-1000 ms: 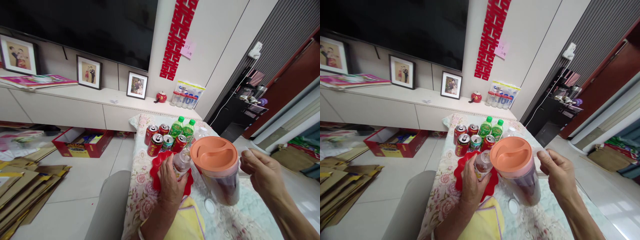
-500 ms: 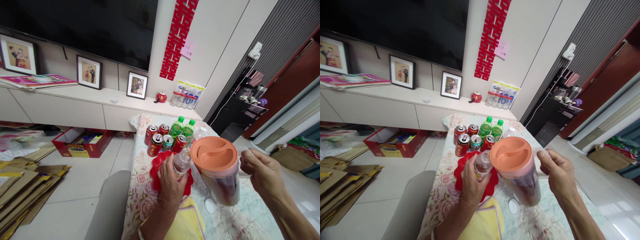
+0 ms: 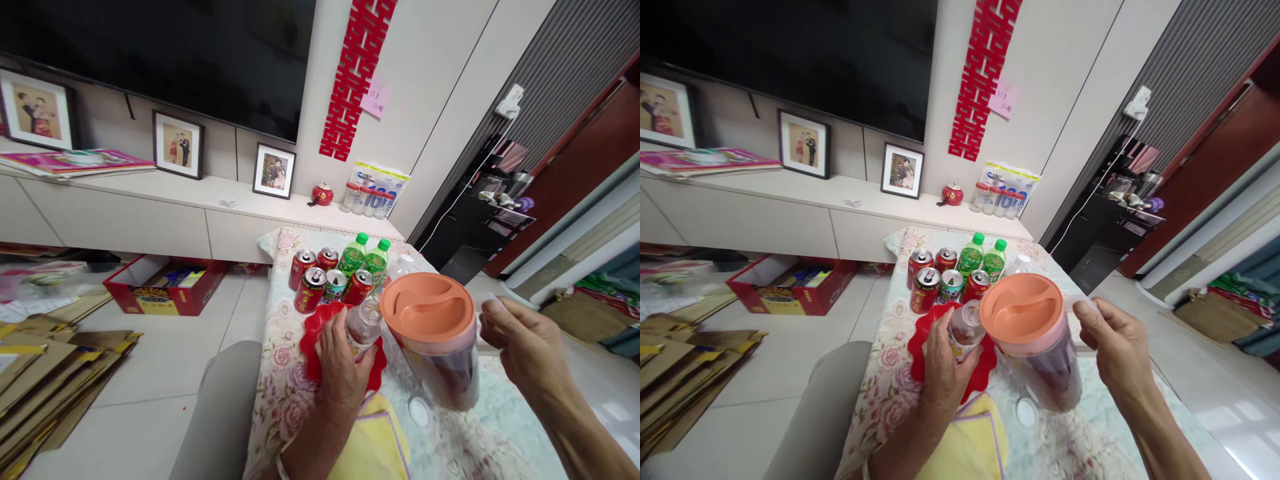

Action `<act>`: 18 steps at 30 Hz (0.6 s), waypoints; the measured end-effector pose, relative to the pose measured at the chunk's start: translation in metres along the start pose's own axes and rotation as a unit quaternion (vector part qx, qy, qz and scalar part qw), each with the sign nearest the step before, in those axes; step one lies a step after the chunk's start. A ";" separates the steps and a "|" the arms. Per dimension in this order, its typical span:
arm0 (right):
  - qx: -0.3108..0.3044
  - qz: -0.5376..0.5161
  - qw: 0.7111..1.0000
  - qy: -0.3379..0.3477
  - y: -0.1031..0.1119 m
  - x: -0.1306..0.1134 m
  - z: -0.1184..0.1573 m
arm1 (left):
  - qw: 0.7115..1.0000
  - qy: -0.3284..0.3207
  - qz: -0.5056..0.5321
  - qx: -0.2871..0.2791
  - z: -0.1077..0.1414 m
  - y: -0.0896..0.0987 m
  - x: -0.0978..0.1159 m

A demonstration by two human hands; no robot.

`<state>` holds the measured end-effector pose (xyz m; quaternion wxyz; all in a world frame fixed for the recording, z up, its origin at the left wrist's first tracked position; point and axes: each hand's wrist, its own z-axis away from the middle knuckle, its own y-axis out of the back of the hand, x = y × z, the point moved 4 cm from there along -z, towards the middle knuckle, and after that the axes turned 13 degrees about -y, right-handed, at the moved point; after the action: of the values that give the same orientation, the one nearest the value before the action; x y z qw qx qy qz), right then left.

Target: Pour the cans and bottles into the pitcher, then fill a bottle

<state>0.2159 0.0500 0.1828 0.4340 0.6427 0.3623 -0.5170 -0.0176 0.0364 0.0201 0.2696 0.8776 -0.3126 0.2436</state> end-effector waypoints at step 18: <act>0.001 0.003 1.000 -0.009 -0.001 -0.003 0.003 | 1.000 -0.001 0.007 0.000 0.000 -0.001 -0.001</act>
<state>0.2134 0.0476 0.1855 0.4385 0.6394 0.3557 -0.5219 -0.0179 0.0371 0.0190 0.2676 0.8757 -0.3192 0.2441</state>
